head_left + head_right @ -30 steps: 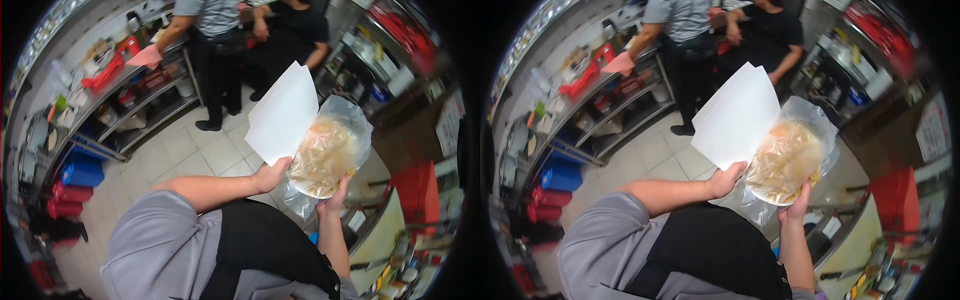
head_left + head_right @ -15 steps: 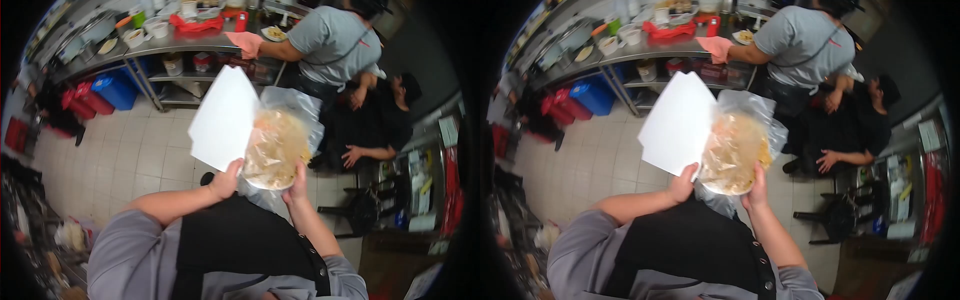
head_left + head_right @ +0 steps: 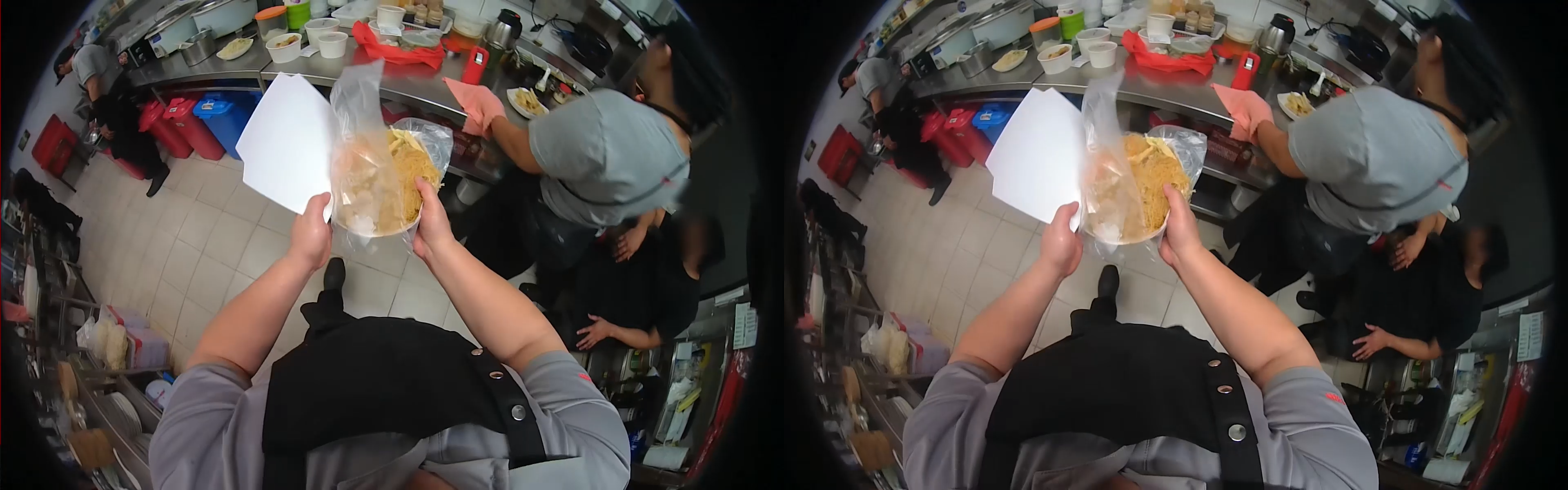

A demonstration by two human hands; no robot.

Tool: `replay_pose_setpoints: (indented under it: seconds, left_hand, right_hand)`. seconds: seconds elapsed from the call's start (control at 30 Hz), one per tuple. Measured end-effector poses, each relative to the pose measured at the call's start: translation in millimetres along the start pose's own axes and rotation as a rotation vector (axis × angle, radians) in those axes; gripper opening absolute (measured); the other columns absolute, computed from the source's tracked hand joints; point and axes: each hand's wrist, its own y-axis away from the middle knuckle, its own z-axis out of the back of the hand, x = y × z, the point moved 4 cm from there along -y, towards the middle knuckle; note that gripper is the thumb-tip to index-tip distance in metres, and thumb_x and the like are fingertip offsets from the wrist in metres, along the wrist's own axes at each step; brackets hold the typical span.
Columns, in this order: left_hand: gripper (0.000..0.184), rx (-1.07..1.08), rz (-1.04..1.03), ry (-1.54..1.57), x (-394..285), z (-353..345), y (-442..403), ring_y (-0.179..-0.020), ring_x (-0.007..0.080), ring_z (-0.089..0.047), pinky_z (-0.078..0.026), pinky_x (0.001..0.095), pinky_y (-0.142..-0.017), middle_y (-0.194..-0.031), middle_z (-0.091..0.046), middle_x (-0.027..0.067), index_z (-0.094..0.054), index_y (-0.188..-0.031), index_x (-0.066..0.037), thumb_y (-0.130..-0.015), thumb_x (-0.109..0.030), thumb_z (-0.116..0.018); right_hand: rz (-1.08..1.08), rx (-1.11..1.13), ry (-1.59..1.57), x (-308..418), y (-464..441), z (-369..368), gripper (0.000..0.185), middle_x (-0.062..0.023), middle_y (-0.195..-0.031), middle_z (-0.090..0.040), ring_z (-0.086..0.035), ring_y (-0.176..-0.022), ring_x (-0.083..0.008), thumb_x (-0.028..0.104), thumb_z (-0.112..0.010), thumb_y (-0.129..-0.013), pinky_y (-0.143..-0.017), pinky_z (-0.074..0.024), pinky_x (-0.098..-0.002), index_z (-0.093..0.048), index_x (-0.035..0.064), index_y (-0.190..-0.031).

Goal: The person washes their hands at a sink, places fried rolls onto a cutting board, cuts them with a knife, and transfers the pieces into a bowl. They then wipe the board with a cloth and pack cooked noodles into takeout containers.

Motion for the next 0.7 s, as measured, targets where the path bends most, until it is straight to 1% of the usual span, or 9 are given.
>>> replay_pose_setpoints:
  seconds: [0.1,0.2,0.23,0.27,0.33,0.53,0.57,0.67,0.7]
  left_hand:
    - [0.048,0.074,0.04,0.011,-25,3,-71,-0.116,0.0223,-0.054,-0.04,0.0356,-0.103,-0.125,-0.058,0.0134,-0.054,-0.128,0.008,-0.098,-0.029,-0.051]
    - [0.047,0.14,-0.061,-0.34,-52,-18,-144,-0.115,0.0229,-0.054,-0.04,0.0335,-0.102,-0.127,-0.059,0.0127,-0.055,-0.127,0.009,-0.097,-0.028,-0.051]
    - [0.049,0.244,-0.049,-0.151,-46,-22,-185,-0.115,0.0236,-0.054,-0.039,0.0326,-0.102,-0.128,-0.059,0.0128,-0.054,-0.127,0.01,-0.096,-0.028,-0.05]
    - [0.047,0.263,-0.029,-0.16,-41,-22,-221,-0.116,0.0227,-0.054,-0.041,0.0341,-0.101,-0.129,-0.059,0.0118,-0.053,-0.129,0.007,-0.096,-0.027,-0.051]
    - [0.046,0.316,0.013,-0.189,-39,-31,-277,-0.118,0.0208,-0.056,-0.045,0.0372,-0.1,-0.13,-0.058,0.0098,-0.052,-0.134,0.002,-0.097,-0.025,-0.051]
    - [0.049,0.501,0.164,-0.19,-18,-78,-406,-0.12,0.0239,-0.057,-0.048,0.0384,-0.097,-0.131,-0.058,0.0113,-0.049,-0.135,0.003,-0.095,-0.026,-0.05]
    - [0.05,0.478,0.158,-0.214,-15,-86,-422,-0.115,0.0256,-0.061,-0.051,0.0399,-0.093,-0.131,-0.058,0.0146,-0.05,-0.135,0.004,-0.095,-0.027,-0.05]
    - [0.054,0.476,0.411,-0.42,-22,-108,-450,-0.109,0.0282,-0.064,-0.052,0.0421,-0.09,-0.13,-0.058,0.0182,-0.049,-0.134,0.006,-0.094,-0.029,-0.05]
    - [0.053,0.456,0.422,-0.444,-18,-120,-466,-0.105,0.0286,-0.065,-0.053,0.0424,-0.087,-0.126,-0.06,0.018,-0.051,-0.132,0.006,-0.094,-0.03,-0.05]
  right_hand:
    - [0.047,-0.009,-0.038,-3,-63,-14,0.051,-0.011,-0.136,-0.056,-0.057,-0.123,-0.0257,0.033,-0.053,-0.1,-0.106,-0.0444,-0.0399,-0.044,0.005,-0.142]
    - [0.122,-0.084,-0.054,10,-135,-15,0.051,-0.0108,-0.137,-0.056,-0.056,-0.124,-0.0255,0.033,-0.053,-0.1,-0.106,-0.0441,-0.0395,-0.044,0.005,-0.141]
    - [0.137,-0.105,-0.059,15,-159,-16,0.051,-0.0108,-0.138,-0.056,-0.055,-0.125,-0.0258,0.033,-0.052,-0.1,-0.107,-0.0437,-0.0397,-0.044,0.0049,-0.142]
    - [0.157,-0.122,-0.059,21,-181,-16,0.051,-0.0109,-0.138,-0.055,-0.055,-0.125,-0.0261,0.033,-0.052,-0.1,-0.107,-0.0436,-0.0399,-0.044,0.0048,-0.142]
    - [0.208,-0.16,-0.072,31,-219,-14,0.052,-0.0112,-0.139,-0.055,-0.055,-0.126,-0.0266,0.034,-0.051,-0.101,-0.107,-0.0433,-0.0403,-0.043,0.0045,-0.143]
    - [0.297,-0.296,-0.101,56,-303,9,0.054,-0.0118,-0.142,-0.053,-0.054,-0.128,-0.029,0.036,-0.048,-0.101,-0.11,-0.0421,-0.0451,-0.04,0.0075,-0.146]
    - [0.314,-0.317,-0.112,59,-315,13,0.054,-0.0118,-0.142,-0.053,-0.054,-0.129,-0.0293,0.036,-0.048,-0.101,-0.11,-0.0418,-0.0456,-0.04,0.0076,-0.146]
    - [0.355,-0.38,-0.129,64,-349,36,0.053,-0.0115,-0.142,-0.053,-0.053,-0.13,-0.0298,0.036,-0.047,-0.101,-0.11,-0.0417,-0.0479,-0.04,0.0079,-0.146]
    - [0.376,-0.433,-0.125,65,-365,47,0.053,-0.0108,-0.142,-0.053,-0.053,-0.13,-0.0294,0.036,-0.045,-0.103,-0.109,-0.0426,-0.049,-0.038,0.0089,-0.147]
